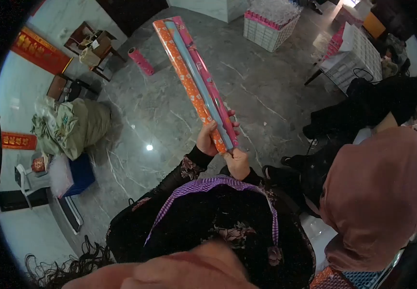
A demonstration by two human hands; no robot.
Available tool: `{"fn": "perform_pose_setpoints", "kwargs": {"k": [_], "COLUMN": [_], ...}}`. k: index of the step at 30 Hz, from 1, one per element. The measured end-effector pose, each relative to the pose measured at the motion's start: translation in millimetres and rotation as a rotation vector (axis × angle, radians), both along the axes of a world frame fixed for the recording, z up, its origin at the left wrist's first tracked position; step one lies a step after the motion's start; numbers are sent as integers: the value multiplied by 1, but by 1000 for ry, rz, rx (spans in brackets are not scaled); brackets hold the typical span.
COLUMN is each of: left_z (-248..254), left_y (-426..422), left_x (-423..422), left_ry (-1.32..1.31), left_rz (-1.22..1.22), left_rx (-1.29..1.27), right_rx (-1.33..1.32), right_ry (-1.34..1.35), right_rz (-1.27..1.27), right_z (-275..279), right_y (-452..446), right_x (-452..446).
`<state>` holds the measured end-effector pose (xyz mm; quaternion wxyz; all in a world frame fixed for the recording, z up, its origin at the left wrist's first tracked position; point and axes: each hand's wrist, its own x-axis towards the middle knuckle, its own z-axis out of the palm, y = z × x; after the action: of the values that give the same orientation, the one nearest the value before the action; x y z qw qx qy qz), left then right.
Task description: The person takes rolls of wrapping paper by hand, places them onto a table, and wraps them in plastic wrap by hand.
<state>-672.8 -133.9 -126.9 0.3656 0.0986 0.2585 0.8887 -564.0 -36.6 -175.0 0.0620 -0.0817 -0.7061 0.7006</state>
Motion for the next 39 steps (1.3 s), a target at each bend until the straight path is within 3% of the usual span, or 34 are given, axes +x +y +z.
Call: {"fn": "perform_pose_setpoints", "kwargs": {"k": [7, 8, 13, 14, 20, 23, 25, 26, 30, 31, 32, 36, 39], "left_z": [-11, -12, -24, -30, -52, -65, -78, -85, -116, -127, -119, -129, -112], "left_y": [-3, -1, 15, 17, 8, -4, -9, -14, -3, 4, 14, 53, 81], "left_x": [-30, -34, -43, -45, -62, -82, -95, -104, -192, -211, -227, -309, -357], "left_ry": [89, 115, 248, 277, 209, 63, -50, -82, -276, -263, -246, -332, -349], "left_rz": [150, 159, 327, 368, 430, 409, 359, 299, 333, 286, 239, 179, -38], "left_rx": [-73, -67, -104, -120, -224, -280, -286, -291, -356, -348, -346, -392, -376], "right_rx": [-183, -189, -144, -307, -224, -227, -72, -101, -115, 43, 194, 249, 218], "right_ry": [154, 80, 109, 218, 145, 42, 0, 45, 18, -53, -124, -150, -168], "right_rz": [144, 205, 232, 273, 321, 336, 342, 241, 203, 241, 278, 209, 127], "right_z": [-21, -34, -15, -56, -29, -52, -82, -102, -72, -73, -65, -54, -68], "right_y": [9, 14, 27, 19, 26, 14, 7, -4, 17, 33, 45, 77, 96], "right_x": [-55, -60, -75, -90, -112, -133, -149, -160, -232, -249, -265, -332, -372]}}
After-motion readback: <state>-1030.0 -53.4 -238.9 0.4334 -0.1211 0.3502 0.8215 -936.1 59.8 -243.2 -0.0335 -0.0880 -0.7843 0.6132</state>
